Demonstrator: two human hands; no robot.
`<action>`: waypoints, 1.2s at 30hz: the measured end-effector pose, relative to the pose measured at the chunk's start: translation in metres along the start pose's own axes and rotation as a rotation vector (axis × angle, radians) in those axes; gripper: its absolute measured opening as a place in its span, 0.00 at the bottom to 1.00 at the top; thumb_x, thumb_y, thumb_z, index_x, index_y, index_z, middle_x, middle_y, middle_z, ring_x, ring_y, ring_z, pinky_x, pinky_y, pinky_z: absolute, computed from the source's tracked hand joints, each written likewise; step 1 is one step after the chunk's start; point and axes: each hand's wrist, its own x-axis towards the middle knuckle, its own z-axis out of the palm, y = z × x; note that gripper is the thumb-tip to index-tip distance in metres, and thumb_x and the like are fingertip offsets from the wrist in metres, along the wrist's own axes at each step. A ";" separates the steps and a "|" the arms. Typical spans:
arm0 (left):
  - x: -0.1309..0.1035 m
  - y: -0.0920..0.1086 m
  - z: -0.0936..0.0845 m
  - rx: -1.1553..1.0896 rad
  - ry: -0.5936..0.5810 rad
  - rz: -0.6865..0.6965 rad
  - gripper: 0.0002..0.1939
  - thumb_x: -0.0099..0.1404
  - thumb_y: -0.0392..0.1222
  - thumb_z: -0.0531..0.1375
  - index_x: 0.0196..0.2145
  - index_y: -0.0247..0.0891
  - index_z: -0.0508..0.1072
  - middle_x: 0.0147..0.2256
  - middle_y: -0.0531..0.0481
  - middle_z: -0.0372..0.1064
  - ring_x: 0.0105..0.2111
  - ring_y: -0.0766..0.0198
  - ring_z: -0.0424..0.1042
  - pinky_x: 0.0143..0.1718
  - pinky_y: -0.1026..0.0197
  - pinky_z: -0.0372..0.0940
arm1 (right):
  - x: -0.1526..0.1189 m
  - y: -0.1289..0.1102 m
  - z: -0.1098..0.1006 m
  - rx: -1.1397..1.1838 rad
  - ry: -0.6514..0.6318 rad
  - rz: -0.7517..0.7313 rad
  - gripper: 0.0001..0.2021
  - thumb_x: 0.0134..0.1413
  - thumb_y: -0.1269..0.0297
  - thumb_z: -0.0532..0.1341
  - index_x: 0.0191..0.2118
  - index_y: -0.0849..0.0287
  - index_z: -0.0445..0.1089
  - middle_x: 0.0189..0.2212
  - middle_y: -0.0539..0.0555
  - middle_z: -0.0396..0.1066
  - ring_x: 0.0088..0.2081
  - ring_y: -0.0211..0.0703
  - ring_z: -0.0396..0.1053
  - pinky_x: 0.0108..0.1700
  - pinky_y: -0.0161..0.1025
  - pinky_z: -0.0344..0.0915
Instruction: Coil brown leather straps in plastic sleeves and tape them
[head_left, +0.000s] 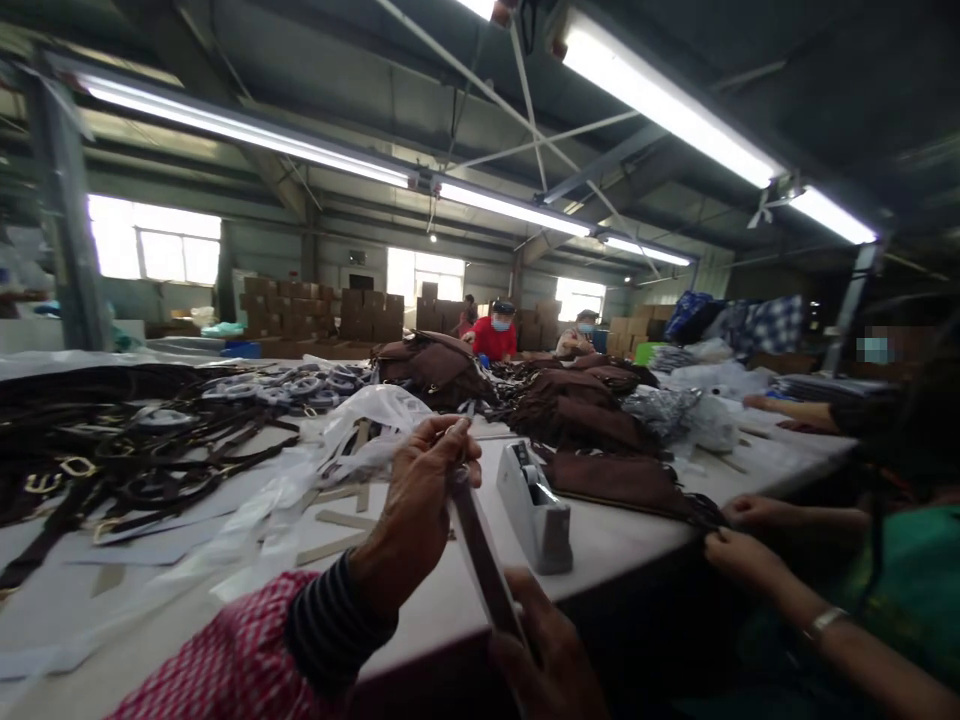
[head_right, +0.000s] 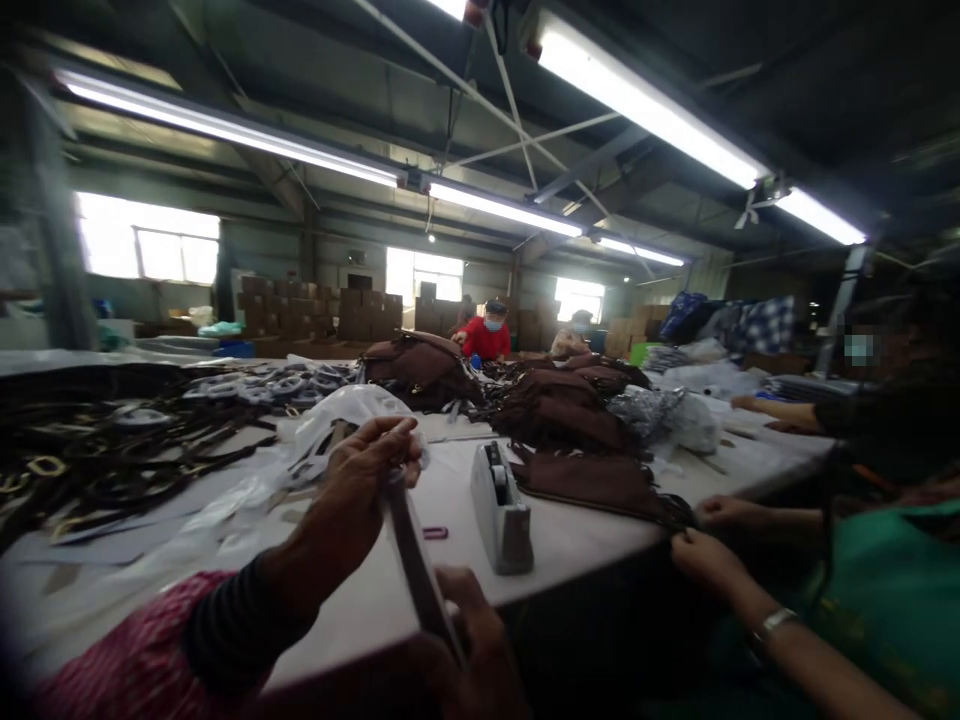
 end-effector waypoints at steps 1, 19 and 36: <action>-0.004 -0.005 0.004 0.021 -0.015 -0.012 0.16 0.58 0.46 0.73 0.36 0.38 0.71 0.24 0.55 0.71 0.17 0.71 0.66 0.16 0.71 0.56 | 0.012 -0.004 0.007 0.076 0.010 -0.052 0.25 0.62 0.39 0.62 0.49 0.57 0.75 0.39 0.55 0.77 0.42 0.48 0.75 0.46 0.41 0.71; -0.007 0.021 -0.029 0.483 -0.195 -0.167 0.13 0.59 0.47 0.68 0.35 0.37 0.71 0.34 0.48 0.78 0.32 0.59 0.74 0.27 0.62 0.70 | 0.074 -0.005 0.003 0.376 -0.053 0.079 0.23 0.63 0.42 0.63 0.30 0.59 0.65 0.15 0.43 0.60 0.14 0.27 0.48 0.16 0.29 0.41; -0.012 0.021 -0.053 1.099 -0.585 0.269 0.05 0.64 0.36 0.64 0.29 0.39 0.75 0.47 0.45 0.74 0.47 0.54 0.71 0.45 0.55 0.69 | 0.064 0.008 0.000 -0.166 0.050 -0.194 0.21 0.73 0.51 0.54 0.31 0.59 0.68 0.19 0.43 0.54 0.22 0.33 0.53 0.26 0.36 0.48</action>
